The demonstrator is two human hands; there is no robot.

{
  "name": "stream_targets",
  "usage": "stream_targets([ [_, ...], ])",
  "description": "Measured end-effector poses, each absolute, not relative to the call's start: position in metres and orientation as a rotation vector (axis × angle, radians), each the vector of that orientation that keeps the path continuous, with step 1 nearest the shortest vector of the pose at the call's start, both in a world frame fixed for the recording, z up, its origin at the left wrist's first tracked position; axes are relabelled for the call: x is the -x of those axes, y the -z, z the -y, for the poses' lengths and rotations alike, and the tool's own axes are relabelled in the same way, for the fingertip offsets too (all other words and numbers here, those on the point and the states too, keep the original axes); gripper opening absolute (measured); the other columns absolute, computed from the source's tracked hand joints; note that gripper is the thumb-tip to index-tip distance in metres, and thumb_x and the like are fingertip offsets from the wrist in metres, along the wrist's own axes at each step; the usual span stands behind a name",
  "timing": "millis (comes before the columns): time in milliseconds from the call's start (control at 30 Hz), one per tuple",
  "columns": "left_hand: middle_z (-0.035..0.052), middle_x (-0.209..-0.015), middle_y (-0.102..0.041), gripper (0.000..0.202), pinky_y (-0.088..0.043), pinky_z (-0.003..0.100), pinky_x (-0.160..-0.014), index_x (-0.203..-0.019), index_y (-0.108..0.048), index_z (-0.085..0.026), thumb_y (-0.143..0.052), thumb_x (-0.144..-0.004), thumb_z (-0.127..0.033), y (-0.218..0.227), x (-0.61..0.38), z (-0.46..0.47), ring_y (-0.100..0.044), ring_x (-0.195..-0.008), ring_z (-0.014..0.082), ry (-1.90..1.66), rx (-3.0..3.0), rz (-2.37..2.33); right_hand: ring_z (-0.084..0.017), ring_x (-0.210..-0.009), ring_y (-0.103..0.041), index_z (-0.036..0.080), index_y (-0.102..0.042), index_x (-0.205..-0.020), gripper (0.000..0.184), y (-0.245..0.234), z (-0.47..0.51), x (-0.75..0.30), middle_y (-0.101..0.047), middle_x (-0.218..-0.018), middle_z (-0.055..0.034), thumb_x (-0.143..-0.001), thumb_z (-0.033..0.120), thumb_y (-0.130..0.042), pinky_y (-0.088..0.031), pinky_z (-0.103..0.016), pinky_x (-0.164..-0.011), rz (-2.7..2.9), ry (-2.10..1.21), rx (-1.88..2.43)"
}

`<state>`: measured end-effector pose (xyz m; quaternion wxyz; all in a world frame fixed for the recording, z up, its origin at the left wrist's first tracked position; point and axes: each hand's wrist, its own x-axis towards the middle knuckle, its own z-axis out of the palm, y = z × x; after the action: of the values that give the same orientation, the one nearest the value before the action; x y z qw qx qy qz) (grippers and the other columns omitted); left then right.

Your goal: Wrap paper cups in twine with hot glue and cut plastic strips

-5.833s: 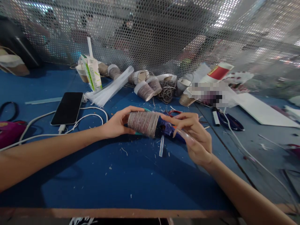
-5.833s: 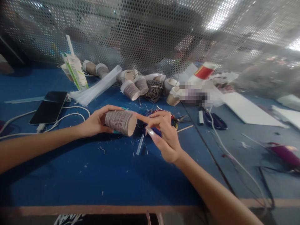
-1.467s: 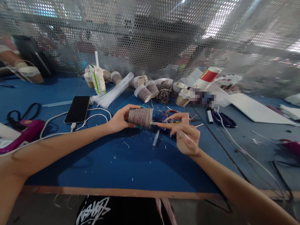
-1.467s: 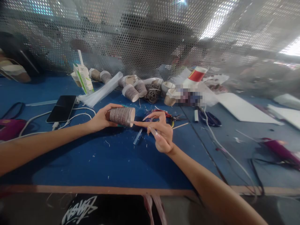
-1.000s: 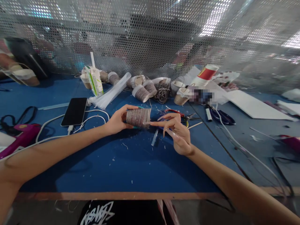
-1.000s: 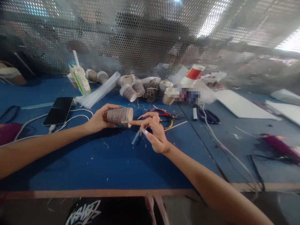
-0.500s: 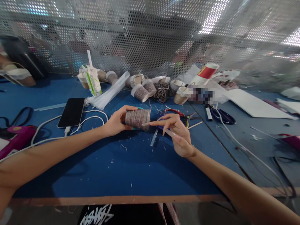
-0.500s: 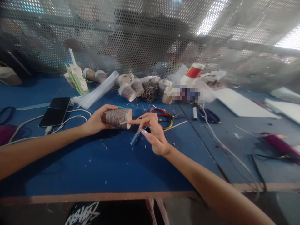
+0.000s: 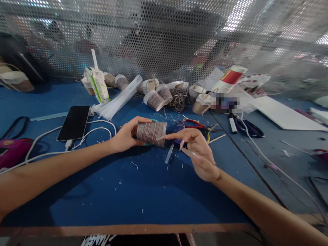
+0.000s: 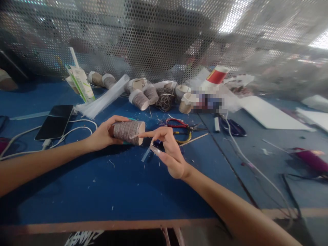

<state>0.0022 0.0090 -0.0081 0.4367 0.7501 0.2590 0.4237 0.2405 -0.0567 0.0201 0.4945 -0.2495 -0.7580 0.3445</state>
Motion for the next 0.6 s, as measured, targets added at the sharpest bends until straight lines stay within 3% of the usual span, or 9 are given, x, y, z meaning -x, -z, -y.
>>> stream_targets([
  [600,0.0121,-0.13,-0.053,0.059,-0.051,0.041,-0.095,-0.114,-0.047,-0.02,-0.074,-0.062,-0.006,0.0133,-0.0037,-0.009,-0.057,-0.117,0.0243,-1.017,-1.7,-0.553,-0.031,-0.109,-0.055,0.027,-0.046,-0.103,0.023,-0.0175,0.0581,-0.2439,-0.061,-0.116,-0.0089,-0.086,0.041,-0.048,-0.038,-0.053,-0.091,1.93,-0.665,0.699],
])
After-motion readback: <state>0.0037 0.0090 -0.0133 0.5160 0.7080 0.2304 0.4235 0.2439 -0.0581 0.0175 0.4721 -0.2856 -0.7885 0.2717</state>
